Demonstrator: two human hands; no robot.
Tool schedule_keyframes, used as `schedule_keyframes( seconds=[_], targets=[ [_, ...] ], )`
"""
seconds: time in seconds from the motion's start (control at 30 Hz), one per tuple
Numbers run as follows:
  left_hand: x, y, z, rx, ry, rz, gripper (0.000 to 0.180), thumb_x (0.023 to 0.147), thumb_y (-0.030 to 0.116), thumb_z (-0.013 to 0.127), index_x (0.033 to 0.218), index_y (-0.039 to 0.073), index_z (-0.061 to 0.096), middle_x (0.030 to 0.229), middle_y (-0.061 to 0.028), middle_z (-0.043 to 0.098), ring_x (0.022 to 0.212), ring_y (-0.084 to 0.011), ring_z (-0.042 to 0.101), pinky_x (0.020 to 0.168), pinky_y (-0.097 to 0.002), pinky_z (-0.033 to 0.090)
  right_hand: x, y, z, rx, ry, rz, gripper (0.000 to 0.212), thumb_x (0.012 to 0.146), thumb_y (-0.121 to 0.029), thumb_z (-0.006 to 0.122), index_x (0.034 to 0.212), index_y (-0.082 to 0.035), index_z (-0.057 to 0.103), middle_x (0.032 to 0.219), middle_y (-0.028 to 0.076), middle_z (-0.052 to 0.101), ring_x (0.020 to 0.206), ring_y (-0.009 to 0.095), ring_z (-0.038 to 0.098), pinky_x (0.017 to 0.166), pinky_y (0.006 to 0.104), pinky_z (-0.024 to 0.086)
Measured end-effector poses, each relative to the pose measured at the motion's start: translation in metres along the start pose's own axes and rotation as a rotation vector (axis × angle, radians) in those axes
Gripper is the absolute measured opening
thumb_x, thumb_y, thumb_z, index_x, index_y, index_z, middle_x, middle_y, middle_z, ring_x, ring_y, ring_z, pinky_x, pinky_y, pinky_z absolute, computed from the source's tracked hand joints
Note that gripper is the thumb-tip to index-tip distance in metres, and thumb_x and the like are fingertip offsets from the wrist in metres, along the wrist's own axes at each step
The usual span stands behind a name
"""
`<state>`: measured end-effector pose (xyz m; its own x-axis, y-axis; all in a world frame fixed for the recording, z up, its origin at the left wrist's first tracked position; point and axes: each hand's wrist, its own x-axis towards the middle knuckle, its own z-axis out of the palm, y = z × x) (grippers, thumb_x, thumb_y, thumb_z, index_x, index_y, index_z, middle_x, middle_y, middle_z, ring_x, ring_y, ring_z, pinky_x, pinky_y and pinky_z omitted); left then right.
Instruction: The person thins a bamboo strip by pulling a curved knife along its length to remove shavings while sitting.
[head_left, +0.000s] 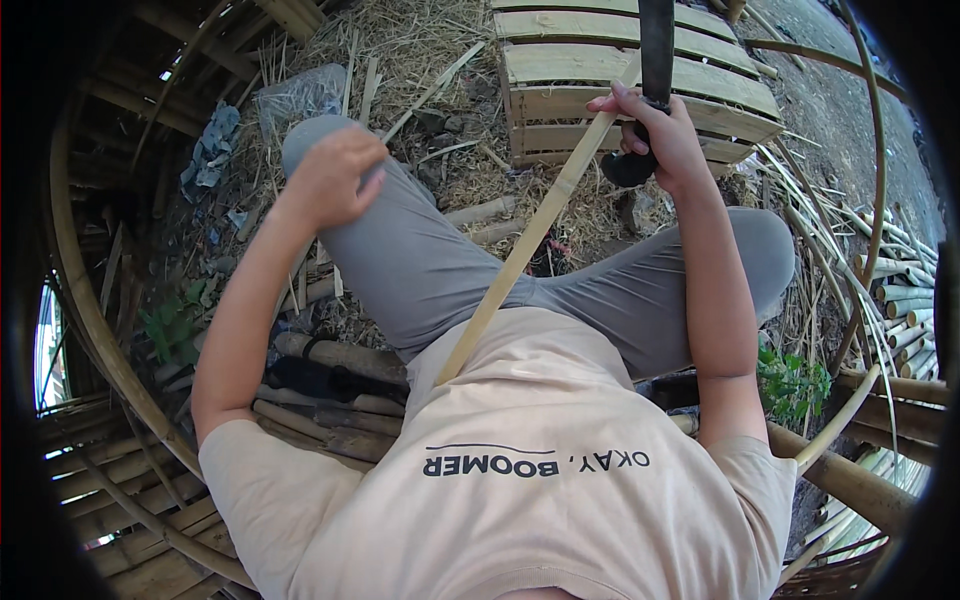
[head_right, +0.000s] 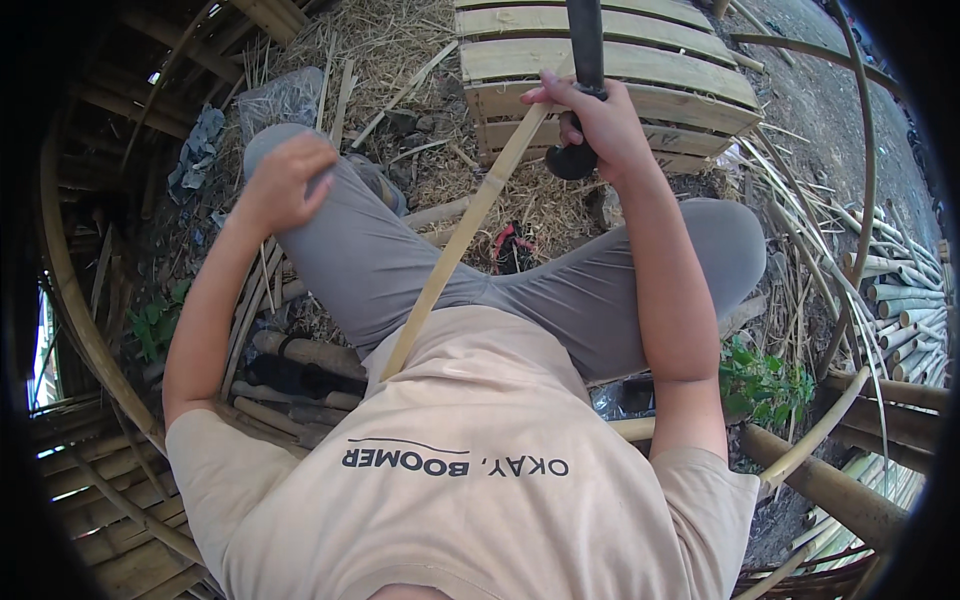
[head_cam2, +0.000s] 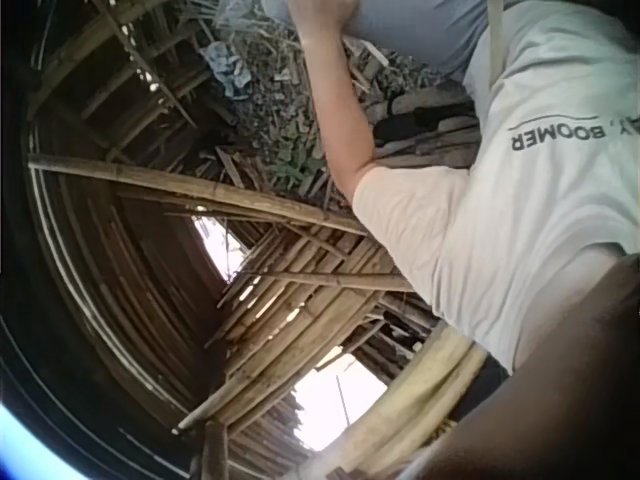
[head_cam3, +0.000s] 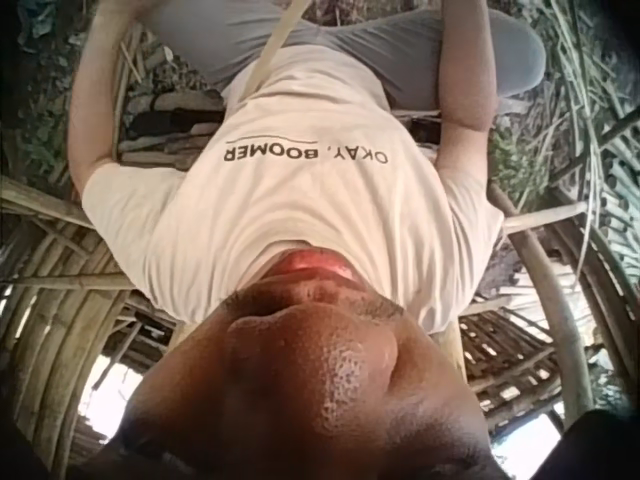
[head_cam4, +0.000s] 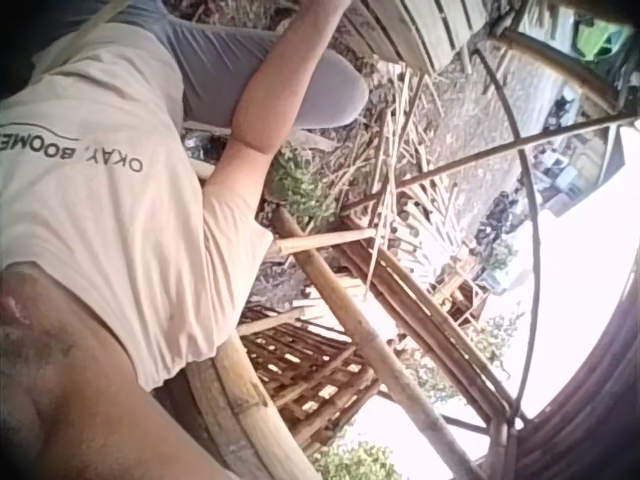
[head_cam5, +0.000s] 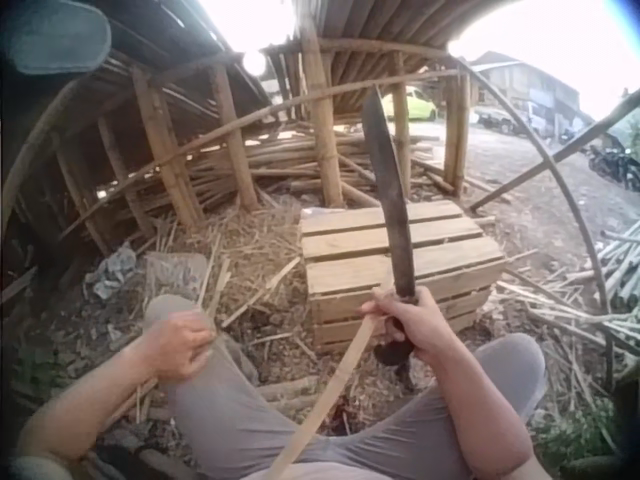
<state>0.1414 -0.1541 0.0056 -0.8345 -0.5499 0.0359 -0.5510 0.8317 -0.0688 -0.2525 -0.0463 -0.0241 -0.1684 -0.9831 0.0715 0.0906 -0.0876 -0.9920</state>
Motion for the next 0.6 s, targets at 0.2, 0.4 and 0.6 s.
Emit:
schedule_keyframes(
  seconds=[0.2, 0.4, 0.6],
  targets=[
    [-0.055, -0.156, -0.002, -0.093, 0.052, -0.846, 0.038, 0.094, 0.032, 0.058, 0.119, 0.005, 0.069, 0.126, -0.0196, 0.064, 0.114, -0.0341, 0.063, 0.096, -0.0417, 0.049, 0.003, -0.004, 0.017, -0.004, -0.014, -0.013, 0.029, 0.096, -0.029, 0.064, 0.086, -0.002, 0.069, 0.095, 0.010, 0.074, 0.047, 0.003, 0.038, 0.046, 0.0192, 0.033],
    [-0.018, -0.005, -0.009, -0.509, 0.596, -0.151, 0.031, 0.094, 0.023, 0.060, 0.117, 0.005, 0.068, 0.118, -0.0160, 0.068, 0.119, -0.0302, 0.060, 0.102, -0.0408, 0.045, 0.003, 0.005, 0.009, -0.093, 0.005, -0.016, 0.028, 0.095, -0.030, 0.067, 0.088, -0.002, 0.071, 0.091, 0.006, 0.074, 0.049, 0.003, 0.041, 0.047, 0.0199, 0.035],
    [-0.029, -0.116, 0.012, -0.982, 0.182, -0.482, 0.044, 0.099, 0.037, 0.048, 0.124, 0.004, 0.063, 0.130, -0.0119, 0.063, 0.126, -0.0240, 0.055, 0.108, -0.0465, 0.038, -0.003, 0.002, 0.015, -0.101, -0.005, 0.028, 0.028, 0.095, -0.030, 0.067, 0.088, -0.002, 0.070, 0.090, 0.006, 0.074, 0.049, 0.003, 0.042, 0.046, 0.0196, 0.034]
  ],
)
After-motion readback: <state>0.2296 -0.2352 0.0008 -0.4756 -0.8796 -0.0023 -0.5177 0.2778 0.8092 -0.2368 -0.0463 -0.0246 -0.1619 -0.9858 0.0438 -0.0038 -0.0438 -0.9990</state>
